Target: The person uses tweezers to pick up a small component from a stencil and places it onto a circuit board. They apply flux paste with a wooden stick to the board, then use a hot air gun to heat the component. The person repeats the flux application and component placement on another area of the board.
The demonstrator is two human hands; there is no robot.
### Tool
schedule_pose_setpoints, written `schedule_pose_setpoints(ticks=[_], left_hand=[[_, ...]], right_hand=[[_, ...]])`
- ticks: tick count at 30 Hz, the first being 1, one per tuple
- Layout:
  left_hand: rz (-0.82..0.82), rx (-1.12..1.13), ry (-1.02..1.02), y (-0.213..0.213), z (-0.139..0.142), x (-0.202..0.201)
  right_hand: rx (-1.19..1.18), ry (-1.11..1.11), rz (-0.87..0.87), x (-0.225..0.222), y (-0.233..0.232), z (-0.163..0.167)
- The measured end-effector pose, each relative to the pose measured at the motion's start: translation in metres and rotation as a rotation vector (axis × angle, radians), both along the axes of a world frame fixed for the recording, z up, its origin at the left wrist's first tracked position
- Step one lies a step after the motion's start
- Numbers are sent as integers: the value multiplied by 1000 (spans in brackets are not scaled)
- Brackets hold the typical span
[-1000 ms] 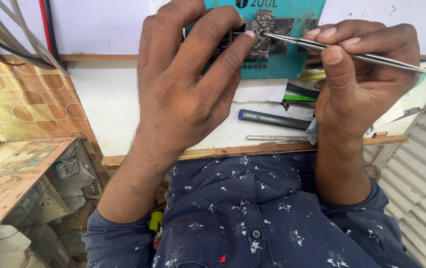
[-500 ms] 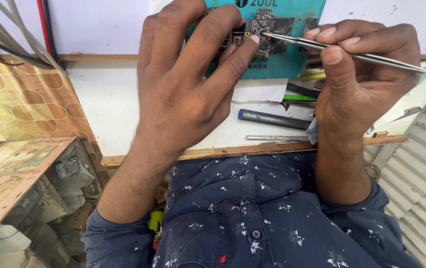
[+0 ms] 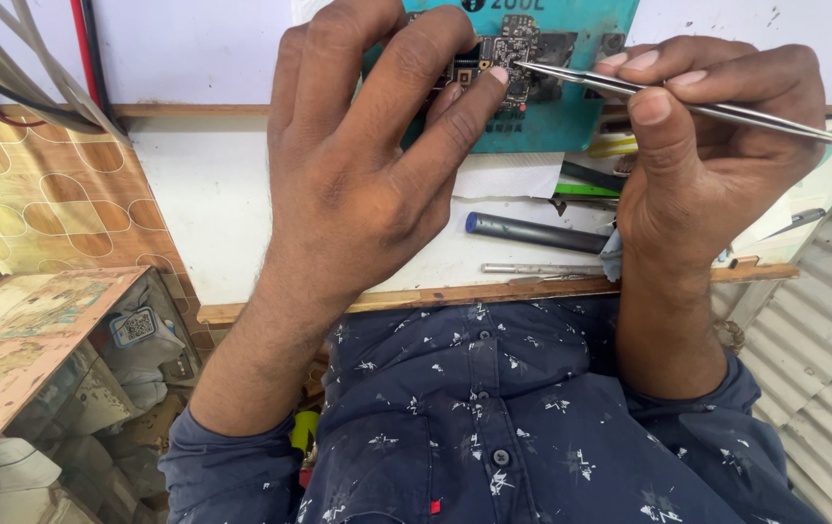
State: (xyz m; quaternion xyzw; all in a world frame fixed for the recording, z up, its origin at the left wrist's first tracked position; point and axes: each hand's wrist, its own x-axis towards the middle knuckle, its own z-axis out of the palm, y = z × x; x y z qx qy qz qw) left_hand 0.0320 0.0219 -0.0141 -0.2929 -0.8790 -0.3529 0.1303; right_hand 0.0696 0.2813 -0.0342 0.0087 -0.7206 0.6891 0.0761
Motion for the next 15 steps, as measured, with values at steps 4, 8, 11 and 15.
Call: schedule_pose_setpoints(ticks=[4,8,11,15], left_hand=[[-3,1,-5,0,1,-1],[-3,0,-7,-1,0,1],[-6,-3,-7,-1,-1,1],[-8,-8,-2,-1,0,-1]], right_hand=[[5,6,4,-1,1,0],[11,16,8,-2,0,-1],[22,30,17,-4,1,-1],[22,25,27,-2,1,-1]])
